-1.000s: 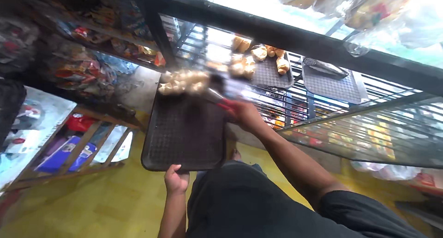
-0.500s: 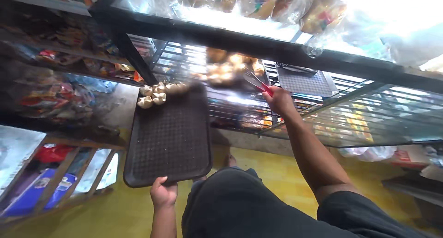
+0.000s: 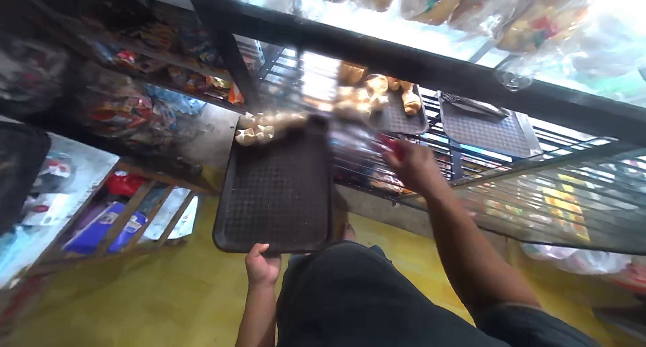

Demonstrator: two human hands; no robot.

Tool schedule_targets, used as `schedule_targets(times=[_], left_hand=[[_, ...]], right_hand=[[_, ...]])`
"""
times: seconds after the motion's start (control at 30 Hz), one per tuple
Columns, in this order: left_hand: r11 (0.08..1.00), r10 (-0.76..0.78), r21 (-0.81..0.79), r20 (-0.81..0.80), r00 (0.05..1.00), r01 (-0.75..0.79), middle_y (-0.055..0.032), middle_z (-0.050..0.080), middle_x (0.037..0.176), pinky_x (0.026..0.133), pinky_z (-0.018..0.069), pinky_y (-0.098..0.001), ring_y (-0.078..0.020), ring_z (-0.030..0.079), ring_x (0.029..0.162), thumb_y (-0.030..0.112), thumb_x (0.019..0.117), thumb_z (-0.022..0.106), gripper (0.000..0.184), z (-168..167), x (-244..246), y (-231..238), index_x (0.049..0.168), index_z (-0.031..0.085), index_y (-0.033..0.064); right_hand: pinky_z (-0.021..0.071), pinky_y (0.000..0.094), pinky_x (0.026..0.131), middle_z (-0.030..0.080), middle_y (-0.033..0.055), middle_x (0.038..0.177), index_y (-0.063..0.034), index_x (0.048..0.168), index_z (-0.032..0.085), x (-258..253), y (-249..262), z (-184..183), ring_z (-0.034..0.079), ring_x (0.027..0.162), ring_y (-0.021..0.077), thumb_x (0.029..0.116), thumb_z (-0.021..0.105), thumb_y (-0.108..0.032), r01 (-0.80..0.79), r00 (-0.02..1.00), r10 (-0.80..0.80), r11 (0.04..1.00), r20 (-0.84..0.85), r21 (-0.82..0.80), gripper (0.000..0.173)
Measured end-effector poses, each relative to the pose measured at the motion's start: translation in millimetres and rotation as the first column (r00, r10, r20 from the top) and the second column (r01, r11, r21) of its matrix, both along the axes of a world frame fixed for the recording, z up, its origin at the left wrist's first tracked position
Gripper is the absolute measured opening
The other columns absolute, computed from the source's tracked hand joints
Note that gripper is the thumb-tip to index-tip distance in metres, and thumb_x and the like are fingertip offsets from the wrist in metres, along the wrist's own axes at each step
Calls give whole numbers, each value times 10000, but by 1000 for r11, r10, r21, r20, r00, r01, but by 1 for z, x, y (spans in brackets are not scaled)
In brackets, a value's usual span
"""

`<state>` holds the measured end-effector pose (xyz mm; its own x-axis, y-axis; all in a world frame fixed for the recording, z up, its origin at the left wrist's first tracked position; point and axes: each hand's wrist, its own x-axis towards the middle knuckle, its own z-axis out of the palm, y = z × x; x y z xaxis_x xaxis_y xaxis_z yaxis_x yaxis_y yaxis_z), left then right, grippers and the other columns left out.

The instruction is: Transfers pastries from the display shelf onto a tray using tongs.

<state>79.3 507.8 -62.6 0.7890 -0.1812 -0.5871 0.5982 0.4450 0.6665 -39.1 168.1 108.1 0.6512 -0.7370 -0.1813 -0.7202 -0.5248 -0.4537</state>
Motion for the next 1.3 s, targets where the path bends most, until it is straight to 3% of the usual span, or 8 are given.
schedule_targets(times=[0.1,0.23,0.47,0.6,0.93,1.1,1.2,1.3], left_hand=[[1000,-11,-11,13,1000,11,-60,712,876,697,613,-372,-163,715,796,32,803,441,241,-1,0,2,997,571,91],[1000,-12,-12,18,1000,13,-48,712,868,701,614,-364,-147,714,797,22,804,432,247,2,-2,5,991,573,101],[1000,-16,-23,21,1000,17,-23,723,888,718,618,-359,-134,721,821,38,812,421,255,-1,-1,4,993,579,125],[1000,-19,11,8,1000,19,-18,709,891,719,614,-367,-137,713,825,49,836,409,236,-1,2,1,1001,557,129],[999,-44,2,32,999,44,-39,709,910,731,612,-380,-151,713,837,58,817,426,255,1,9,0,1023,560,123],[999,-38,6,7,999,38,-36,719,884,707,616,-363,-142,721,811,33,826,407,253,9,2,0,999,575,110],[1000,-23,8,-22,999,23,-43,714,884,697,614,-367,-145,717,807,25,829,406,249,10,-2,2,1006,562,104],[1000,-5,-12,-32,999,5,-68,709,907,711,610,-375,-165,713,824,13,827,419,251,7,-3,7,1023,559,85]], right_hand=[[570,615,805,724,181,961,-57,1139,706,56,25,-38,714,900,368,1012,635,-333,-155,988,155,987,6,36,312],[574,615,803,729,180,963,-64,1130,712,93,21,-69,719,918,375,1028,588,-379,-163,986,164,987,27,-7,353],[573,581,776,726,165,930,-68,1207,696,-4,16,-6,714,836,332,1040,612,-279,-71,992,72,997,101,-11,282],[546,614,770,715,199,919,-42,1204,692,-65,-16,9,701,841,378,1055,588,-280,138,990,-139,984,-1,-115,299],[537,606,777,703,195,881,-19,1052,708,-58,-55,-11,695,863,380,1042,601,-304,157,984,-164,984,-70,-88,305],[523,648,775,702,226,944,-28,1184,681,-68,-32,25,686,877,413,1046,609,-327,210,973,-218,972,-73,-103,337],[537,619,784,705,199,955,-42,1228,675,-42,-4,34,689,865,367,1040,620,-303,102,994,-104,994,-45,-45,326],[569,589,787,717,170,926,-54,1198,692,18,28,1,708,848,334,1018,646,-298,-124,992,125,991,-16,56,306]])
